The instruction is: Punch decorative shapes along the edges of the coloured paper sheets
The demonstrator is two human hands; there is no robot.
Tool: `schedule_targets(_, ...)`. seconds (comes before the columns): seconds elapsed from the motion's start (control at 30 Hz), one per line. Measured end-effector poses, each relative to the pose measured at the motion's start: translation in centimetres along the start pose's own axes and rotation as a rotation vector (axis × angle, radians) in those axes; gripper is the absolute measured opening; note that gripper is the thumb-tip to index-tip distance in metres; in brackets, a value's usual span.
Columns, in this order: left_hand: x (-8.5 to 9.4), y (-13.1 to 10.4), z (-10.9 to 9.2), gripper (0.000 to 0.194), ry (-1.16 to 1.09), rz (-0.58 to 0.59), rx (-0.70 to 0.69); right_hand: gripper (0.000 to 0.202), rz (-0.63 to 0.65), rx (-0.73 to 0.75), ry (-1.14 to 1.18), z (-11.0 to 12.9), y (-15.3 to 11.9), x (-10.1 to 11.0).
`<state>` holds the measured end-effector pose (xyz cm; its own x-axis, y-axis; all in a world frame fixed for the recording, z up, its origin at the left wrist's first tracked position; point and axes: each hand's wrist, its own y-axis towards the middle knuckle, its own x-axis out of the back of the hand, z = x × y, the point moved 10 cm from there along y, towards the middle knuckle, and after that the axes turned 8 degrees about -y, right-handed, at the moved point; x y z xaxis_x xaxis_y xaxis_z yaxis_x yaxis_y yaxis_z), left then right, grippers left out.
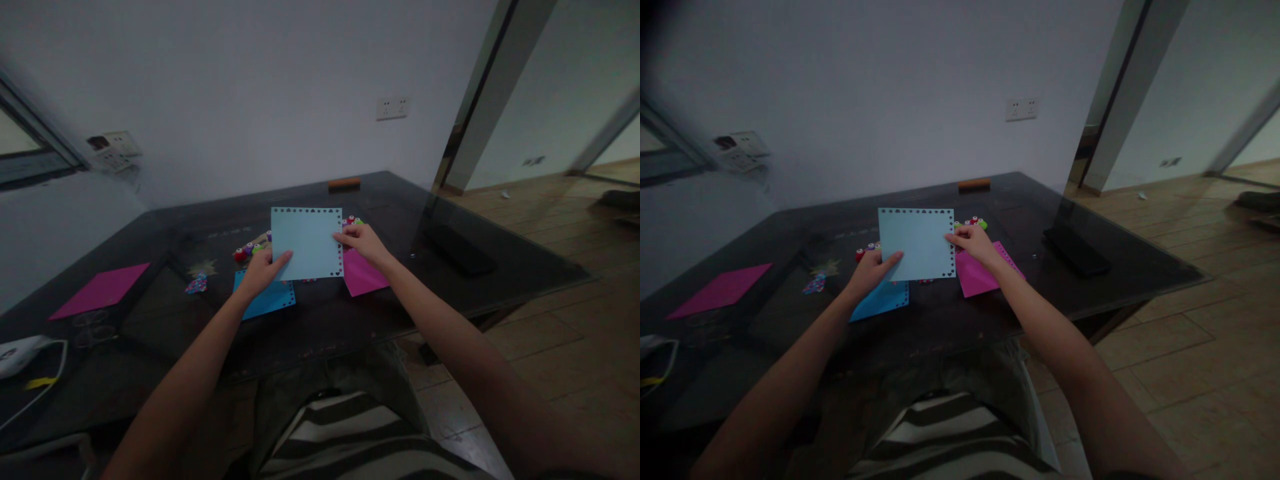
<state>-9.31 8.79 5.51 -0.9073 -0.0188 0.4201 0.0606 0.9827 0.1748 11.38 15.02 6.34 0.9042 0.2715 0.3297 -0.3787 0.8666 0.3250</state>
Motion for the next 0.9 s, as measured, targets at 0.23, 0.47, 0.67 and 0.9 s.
schedule_targets(0.23,0.7,0.1,0.0,0.042,0.054,-0.054,-0.02,0.031,0.012,-0.01,0.008,0.1,-0.1,-0.1)
schedule_targets(0.47,0.7,0.1,0.1,0.043,0.029,-0.056,0.006,0.032,0.01,0.005,0.033,0.6,-0.2,-0.1)
schedule_targets(0.67,0.7,0.1,0.0,0.048,-0.017,-0.059,-0.009,0.033,0.009,-0.005,0.011,0.8,-0.3,-0.1)
schedule_targets(0.9,0.7,0.1,0.5,0.05,-0.056,-0.068,0.006,0.033,0.01,0.004,0.042,1.0,-0.3,-0.1)
